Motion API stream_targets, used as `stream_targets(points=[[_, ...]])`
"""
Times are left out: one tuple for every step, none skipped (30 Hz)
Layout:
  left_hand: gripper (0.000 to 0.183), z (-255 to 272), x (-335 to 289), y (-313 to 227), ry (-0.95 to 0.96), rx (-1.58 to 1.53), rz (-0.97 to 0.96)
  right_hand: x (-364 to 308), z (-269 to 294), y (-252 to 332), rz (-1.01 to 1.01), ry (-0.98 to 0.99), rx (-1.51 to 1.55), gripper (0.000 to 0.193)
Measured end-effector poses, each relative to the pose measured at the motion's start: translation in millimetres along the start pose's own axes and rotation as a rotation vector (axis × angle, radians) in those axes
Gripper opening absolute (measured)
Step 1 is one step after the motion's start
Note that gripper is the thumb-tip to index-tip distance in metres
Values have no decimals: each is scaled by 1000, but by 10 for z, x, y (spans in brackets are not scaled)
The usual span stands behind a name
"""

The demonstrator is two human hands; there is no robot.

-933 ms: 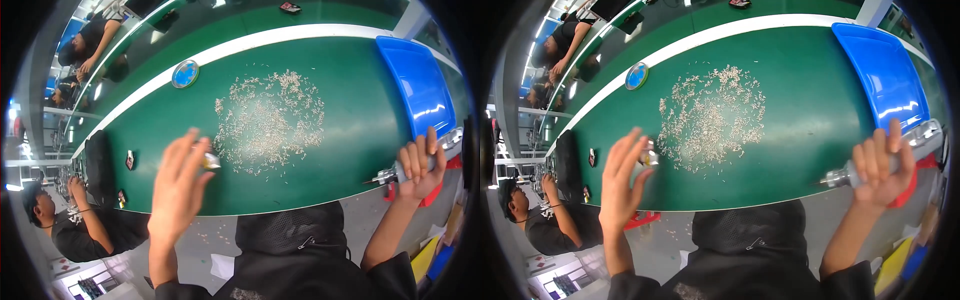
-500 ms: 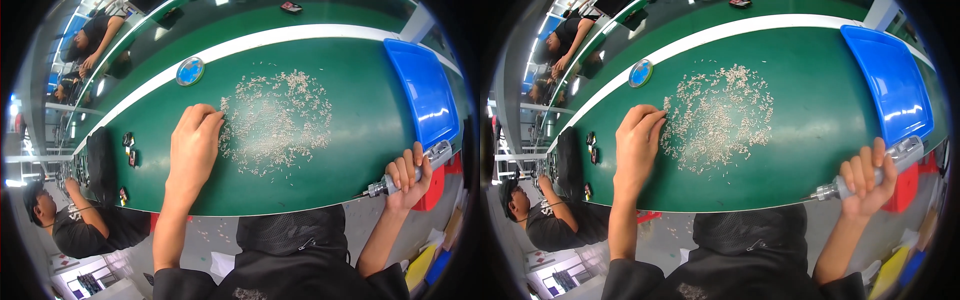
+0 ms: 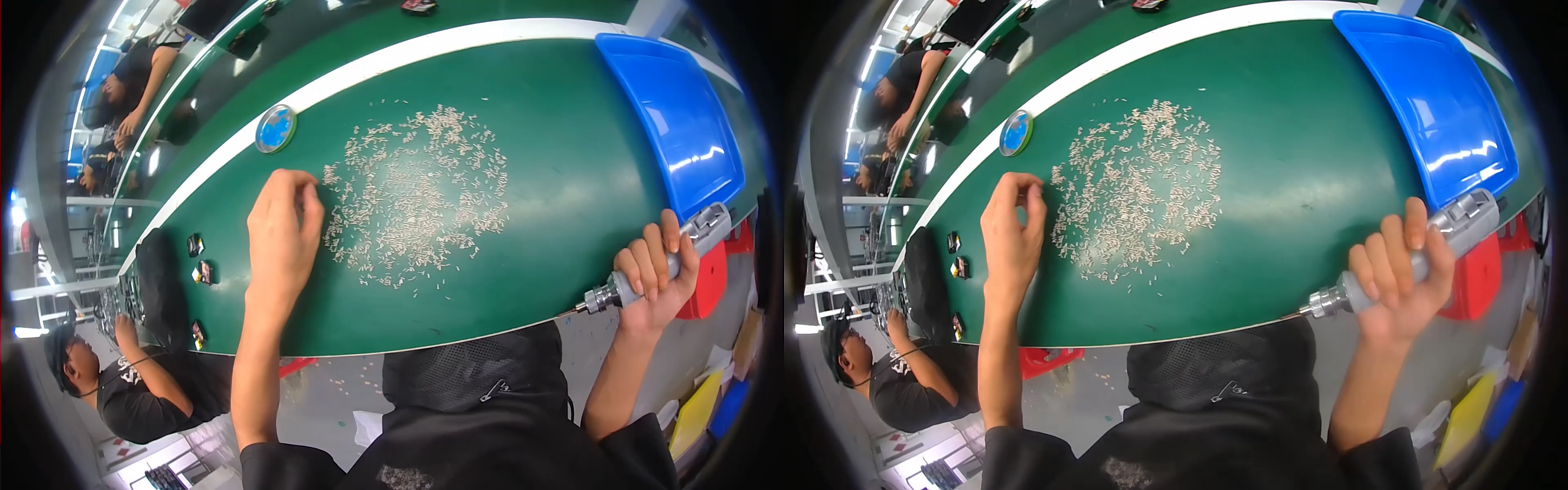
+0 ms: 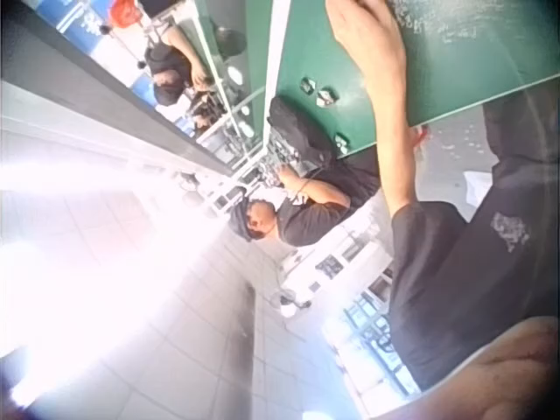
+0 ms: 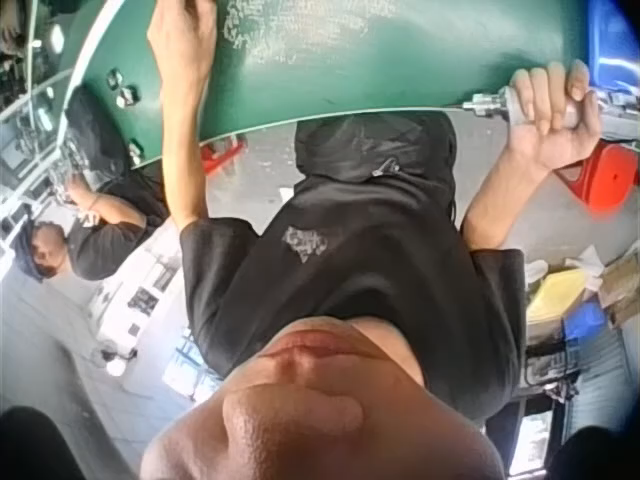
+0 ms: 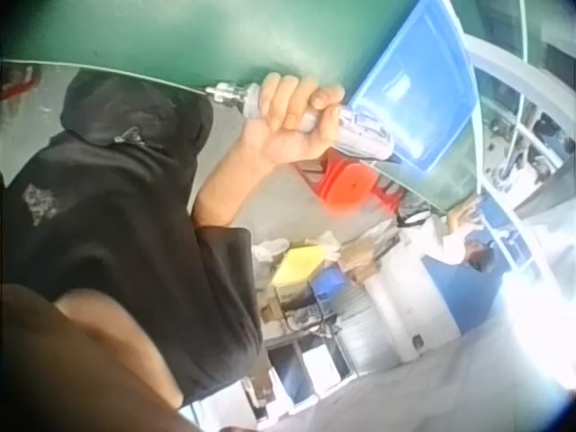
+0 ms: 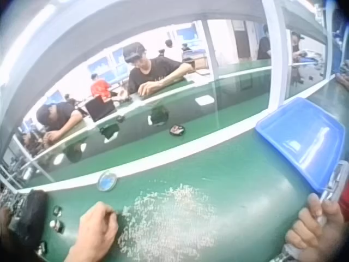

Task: Manually assemble internal components of smartwatches and secure them with an electric screwdriver.

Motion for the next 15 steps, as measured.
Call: stream_targets(points=[[6,3,-10,16,-26,26,18,6,3,-4,-8,-9,9,19],[5,8,-19,30,-53,51,37,8,8,-2,-4,-17,4,19],[2,5,-18,4,-69,51,-6,8,9,-5,-8,-10,1,19],[2,2,-18,-31,-67,43,-7,6,6,-7,-12,-3,-3,19],[2,12,-16,-77,-51,25,5,-2,1,-6,-11,-12,-10,19],[1,17,-9,-110,-35,9,18,-6,-4,-4,-9,-18,-14,19],[1,17,0,-127,-33,0,18,-11,-13,-4,-8,-19,-17,19],[2,37,3,-137,-64,7,21,-17,-21,-4,-7,-20,-19,19],[4,52,-7,-142,-95,15,26,-28,-26,-6,-7,-26,-23,19],[4,55,-17,-140,-94,11,26,-28,-31,-6,-4,-28,-24,19],[7,67,-42,-124,-115,-31,59,-30,-37,-7,-3,-29,-24,19],[11,75,-76,-117,-134,-73,92,-35,-42,-9,-5,-33,-27,19],[10,66,-100,-167,-130,-101,112,-42,-40,-10,-1,-38,-33,19],[10,52,-131,-235,-126,-111,115,-49,-36,-14,1,-44,-40,19],[8,34,-170,-318,-147,-177,101,-50,-34,-25,-2,-55,-46,19]])
Point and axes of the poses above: each hand's wrist, its own x-axis towards the middle knuckle, its own z-axis out of the back of the hand, y = z × x, the point moved 5 cm from there along x, towards the middle knuckle, and after that the axes turned 11 degrees about -z, right-handed, at the moved point
